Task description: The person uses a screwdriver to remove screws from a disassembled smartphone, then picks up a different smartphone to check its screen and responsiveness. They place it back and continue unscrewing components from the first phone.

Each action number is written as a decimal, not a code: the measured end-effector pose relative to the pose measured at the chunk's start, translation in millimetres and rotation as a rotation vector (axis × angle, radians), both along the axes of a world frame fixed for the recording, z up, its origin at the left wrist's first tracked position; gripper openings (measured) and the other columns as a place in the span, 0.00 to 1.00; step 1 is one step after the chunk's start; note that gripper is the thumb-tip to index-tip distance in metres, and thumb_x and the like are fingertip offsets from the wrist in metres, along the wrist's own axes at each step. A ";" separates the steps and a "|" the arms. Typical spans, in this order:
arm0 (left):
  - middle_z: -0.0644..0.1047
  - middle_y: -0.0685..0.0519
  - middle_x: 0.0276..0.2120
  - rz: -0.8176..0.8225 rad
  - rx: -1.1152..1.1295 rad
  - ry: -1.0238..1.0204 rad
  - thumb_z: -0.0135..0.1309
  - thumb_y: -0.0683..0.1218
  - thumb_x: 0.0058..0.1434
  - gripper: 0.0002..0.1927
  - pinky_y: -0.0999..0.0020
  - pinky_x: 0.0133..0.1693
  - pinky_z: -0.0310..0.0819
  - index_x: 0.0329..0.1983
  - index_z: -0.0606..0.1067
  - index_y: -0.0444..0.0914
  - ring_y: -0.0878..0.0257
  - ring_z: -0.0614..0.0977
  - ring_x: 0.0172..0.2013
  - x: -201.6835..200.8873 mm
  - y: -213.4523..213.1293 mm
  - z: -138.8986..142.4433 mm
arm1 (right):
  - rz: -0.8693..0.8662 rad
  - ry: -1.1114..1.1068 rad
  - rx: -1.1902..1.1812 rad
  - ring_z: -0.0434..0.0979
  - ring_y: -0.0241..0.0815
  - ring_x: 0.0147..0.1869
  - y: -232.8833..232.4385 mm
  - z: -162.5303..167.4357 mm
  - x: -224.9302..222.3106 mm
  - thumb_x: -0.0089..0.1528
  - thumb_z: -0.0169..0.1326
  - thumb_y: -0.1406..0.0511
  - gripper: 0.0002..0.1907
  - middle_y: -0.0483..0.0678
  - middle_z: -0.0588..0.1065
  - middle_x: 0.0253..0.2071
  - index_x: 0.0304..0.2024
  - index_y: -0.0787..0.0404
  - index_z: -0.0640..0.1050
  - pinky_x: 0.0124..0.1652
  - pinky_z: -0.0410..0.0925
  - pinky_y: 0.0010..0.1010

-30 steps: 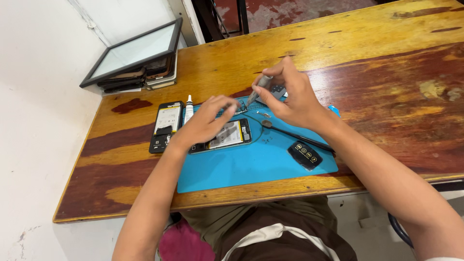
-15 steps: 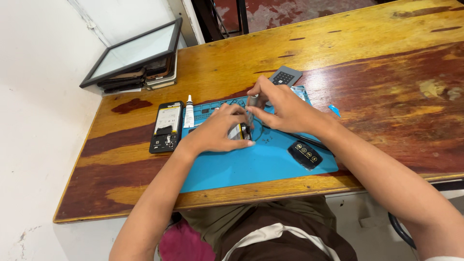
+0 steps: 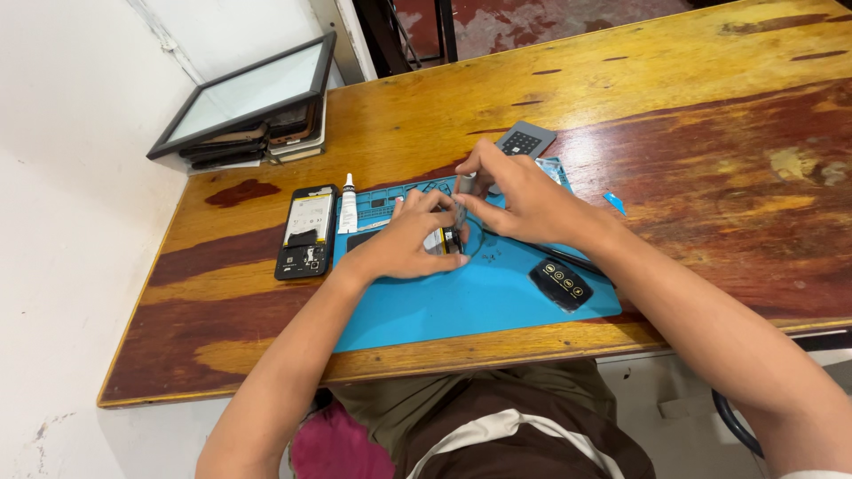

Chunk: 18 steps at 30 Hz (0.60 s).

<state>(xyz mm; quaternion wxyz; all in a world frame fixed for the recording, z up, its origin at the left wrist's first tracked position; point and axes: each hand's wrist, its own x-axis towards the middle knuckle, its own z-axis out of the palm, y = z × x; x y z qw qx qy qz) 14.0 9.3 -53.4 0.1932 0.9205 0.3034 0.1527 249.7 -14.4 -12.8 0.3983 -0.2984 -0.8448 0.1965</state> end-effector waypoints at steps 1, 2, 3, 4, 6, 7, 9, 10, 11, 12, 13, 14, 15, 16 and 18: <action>0.70 0.51 0.53 0.005 -0.012 0.005 0.65 0.61 0.54 0.20 0.46 0.64 0.51 0.44 0.82 0.46 0.50 0.64 0.56 -0.6 0.9 0.1 | 0.003 0.005 0.010 0.85 0.45 0.40 0.5 0.7 0.3 0.65 0.58 0.68 0.15 0.54 0.81 0.37 0.48 0.67 0.67 0.31 0.71 0.34; 0.70 0.51 0.53 0.011 -0.025 0.009 0.64 0.61 0.54 0.20 0.46 0.64 0.52 0.44 0.82 0.46 0.51 0.64 0.56 -1.1 1.3 -0.1 | 0.006 0.010 0.019 0.85 0.45 0.41 0.9 1.1 1.1 0.65 0.58 0.68 0.15 0.54 0.81 0.38 0.48 0.67 0.67 0.30 0.71 0.33; 0.70 0.51 0.53 0.017 -0.039 0.014 0.64 0.62 0.54 0.20 0.46 0.64 0.53 0.44 0.82 0.47 0.51 0.65 0.56 -2.3 1.4 -0.3 | 0.010 0.014 0.027 0.85 0.44 0.42 1.0 1.5 1.3 0.66 0.58 0.68 0.15 0.53 0.81 0.38 0.48 0.67 0.67 0.30 0.71 0.33; 0.71 0.52 0.53 0.019 -0.053 -0.005 0.65 0.61 0.54 0.20 0.46 0.64 0.52 0.44 0.82 0.46 0.51 0.65 0.56 -3.1 2.0 -0.3 | -0.004 0.003 0.034 0.85 0.44 0.42 1.6 2.0 1.7 0.65 0.58 0.68 0.15 0.53 0.81 0.38 0.48 0.67 0.67 0.30 0.72 0.33; 0.73 0.52 0.53 0.022 -0.079 -0.041 0.66 0.59 0.52 0.21 0.47 0.63 0.51 0.44 0.82 0.45 0.51 0.66 0.57 -4.1 4.3 -0.5 | -0.032 -0.019 0.050 0.84 0.45 0.42 2.7 2.8 2.5 0.64 0.60 0.67 0.17 0.54 0.80 0.37 0.49 0.67 0.67 0.30 0.72 0.34; 0.74 0.52 0.53 0.010 -0.090 -0.099 0.67 0.58 0.53 0.21 0.49 0.63 0.54 0.44 0.81 0.44 0.52 0.68 0.58 -5.2 5.6 -0.6 | -0.031 -0.010 0.039 0.85 0.44 0.42 2.7 2.9 2.4 0.64 0.59 0.67 0.16 0.53 0.80 0.38 0.48 0.66 0.67 0.30 0.72 0.33; 0.76 0.52 0.51 -0.015 -0.112 -0.216 0.68 0.56 0.55 0.20 0.53 0.63 0.59 0.44 0.80 0.41 0.54 0.73 0.58 -6.1 9.6 -1.2 | -0.029 0.008 0.018 0.85 0.42 0.43 2.6 2.9 3.3 0.65 0.59 0.67 0.16 0.52 0.81 0.40 0.47 0.66 0.66 0.29 0.72 0.32; 0.76 0.52 0.50 -0.020 -0.135 -0.249 0.68 0.54 0.56 0.18 0.56 0.62 0.63 0.43 0.81 0.40 0.55 0.75 0.57 -4.9 11.5 -2.2 | -0.025 0.016 0.026 0.85 0.42 0.44 2.5 2.9 3.5 0.65 0.59 0.67 0.16 0.52 0.81 0.40 0.47 0.66 0.66 0.29 0.72 0.32; 0.76 0.52 0.49 -0.025 -0.158 -0.282 0.67 0.52 0.57 0.15 0.58 0.60 0.67 0.42 0.81 0.39 0.56 0.77 0.55 -4.3 13.0 -3.1 | -0.020 0.023 0.034 0.85 0.42 0.44 2.2 2.8 3.2 0.65 0.59 0.68 0.16 0.52 0.80 0.40 0.47 0.66 0.67 0.30 0.72 0.32; 0.76 0.52 0.47 -0.030 -0.180 -0.314 0.67 0.51 0.58 0.13 0.61 0.58 0.71 0.41 0.82 0.39 0.57 0.79 0.54 -4.1 14.1 -4.0 | -0.016 0.031 0.042 0.85 0.42 0.45 2.0 2.7 3.2 0.65 0.59 0.68 0.16 0.52 0.80 0.40 0.47 0.66 0.67 0.30 0.72 0.32; 0.77 0.52 0.47 -0.028 -0.176 -0.315 0.67 0.50 0.58 0.13 0.62 0.57 0.72 0.40 0.82 0.38 0.57 0.79 0.52 -4.0 15.1 -4.6 | -0.008 0.037 0.045 0.85 0.42 0.45 1.8 2.8 3.4 0.65 0.59 0.68 0.15 0.52 0.80 0.41 0.47 0.66 0.67 0.31 0.73 0.32; 0.77 0.51 0.46 -0.026 -0.173 -0.317 0.67 0.49 0.58 0.12 0.62 0.56 0.72 0.39 0.82 0.37 0.57 0.80 0.51 -3.9 15.8 -5.3 | -0.001 0.042 0.046 0.85 0.42 0.44 1.5 2.7 3.7 0.65 0.59 0.68 0.15 0.52 0.80 0.41 0.47 0.66 0.67 0.32 0.73 0.32; 0.77 0.51 0.45 -0.025 -0.171 -0.319 0.67 0.48 0.57 0.11 0.63 0.55 0.73 0.38 0.82 0.36 0.57 0.80 0.50 -4.2 16.0 -6.0 | 0.005 0.047 0.047 0.85 0.42 0.44 1.0 2.6 3.8 0.65 0.59 0.68 0.15 0.52 0.80 0.41 0.47 0.66 0.67 0.34 0.73 0.32; 0.77 0.51 0.45 -0.025 -0.169 -0.308 0.66 0.48 0.58 0.11 0.63 0.54 0.73 0.38 0.82 0.36 0.57 0.80 0.50 -4.7 16.4 -6.5 | 0.015 0.052 0.058 0.85 0.42 0.44 1.0 2.5 3.9 0.65 0.59 0.69 0.15 0.52 0.80 0.41 0.48 0.66 0.67 0.36 0.74 0.32; 0.77 0.52 0.45 -0.025 -0.165 -0.284 0.65 0.47 0.59 0.10 0.63 0.54 0.73 0.38 0.82 0.36 0.58 0.80 0.49 -6.1 17.1 -7.7 | 0.033 0.063 0.078 0.85 0.42 0.44 1.2 2.2 4.2 0.66 0.59 0.69 0.15 0.52 0.80 0.41 0.48 0.66 0.67 0.40 0.75 0.33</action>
